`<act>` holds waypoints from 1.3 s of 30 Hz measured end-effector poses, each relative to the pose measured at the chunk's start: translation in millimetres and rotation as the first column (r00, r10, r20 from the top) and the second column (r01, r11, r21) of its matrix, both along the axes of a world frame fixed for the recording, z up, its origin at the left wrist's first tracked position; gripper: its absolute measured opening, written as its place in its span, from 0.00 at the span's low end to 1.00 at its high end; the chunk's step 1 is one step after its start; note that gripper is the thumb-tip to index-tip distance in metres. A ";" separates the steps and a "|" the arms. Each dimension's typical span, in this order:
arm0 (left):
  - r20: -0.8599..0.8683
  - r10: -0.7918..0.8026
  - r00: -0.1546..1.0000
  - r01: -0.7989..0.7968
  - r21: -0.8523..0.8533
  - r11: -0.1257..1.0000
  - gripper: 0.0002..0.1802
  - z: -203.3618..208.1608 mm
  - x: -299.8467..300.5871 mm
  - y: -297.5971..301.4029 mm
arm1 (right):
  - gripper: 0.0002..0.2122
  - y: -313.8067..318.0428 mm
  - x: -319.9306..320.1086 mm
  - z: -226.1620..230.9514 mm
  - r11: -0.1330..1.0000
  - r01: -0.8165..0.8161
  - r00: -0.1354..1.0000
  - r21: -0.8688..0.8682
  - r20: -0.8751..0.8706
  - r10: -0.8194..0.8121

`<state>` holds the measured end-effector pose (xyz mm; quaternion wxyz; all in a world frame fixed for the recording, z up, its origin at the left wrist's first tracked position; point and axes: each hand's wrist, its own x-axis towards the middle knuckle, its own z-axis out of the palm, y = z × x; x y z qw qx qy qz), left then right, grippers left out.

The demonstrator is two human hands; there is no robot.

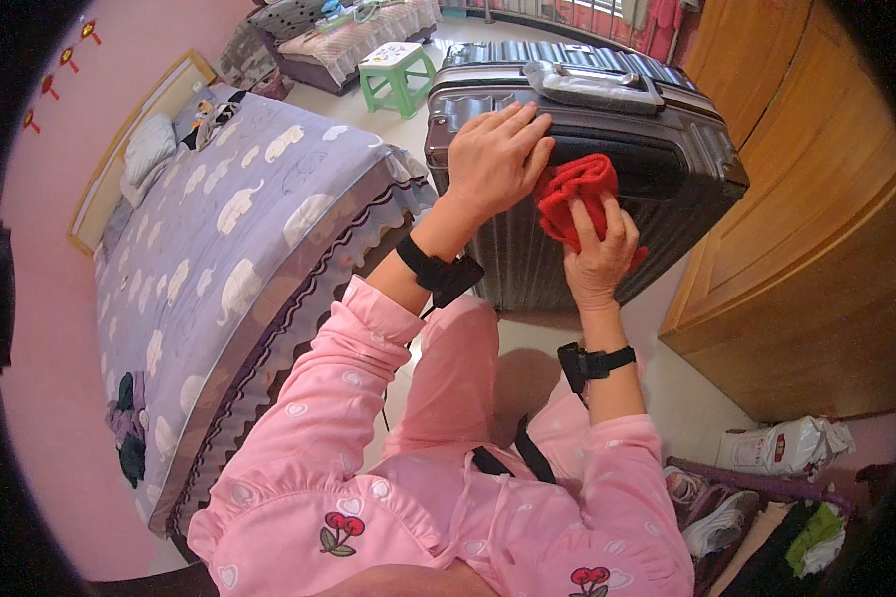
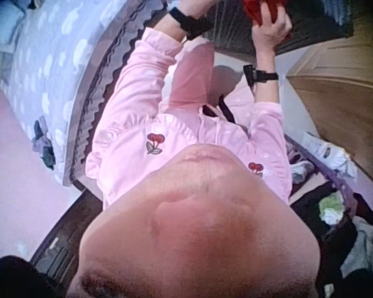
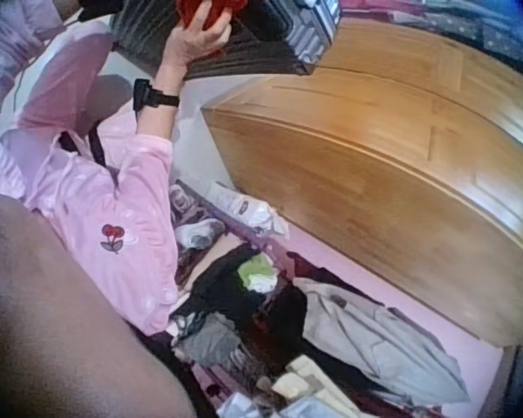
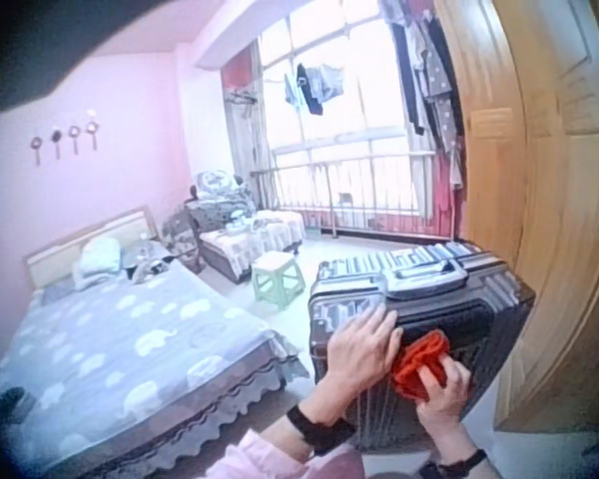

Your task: The person wipes the exterior of a hard-shell suitcase with a red cloth. They rotate the suitcase to clean multiple sides, including the top, front, and side panels, while seated on the floor.

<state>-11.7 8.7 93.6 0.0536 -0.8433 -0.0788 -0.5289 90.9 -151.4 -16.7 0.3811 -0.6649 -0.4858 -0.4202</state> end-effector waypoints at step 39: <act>0.180 -0.390 0.903 0.421 -0.546 0.724 0.24 21.0 -34.8 6.9 | 0.19 97.5 -2.3 228.9 0.754 -0.608 0.763 -0.249 -0.445 0.469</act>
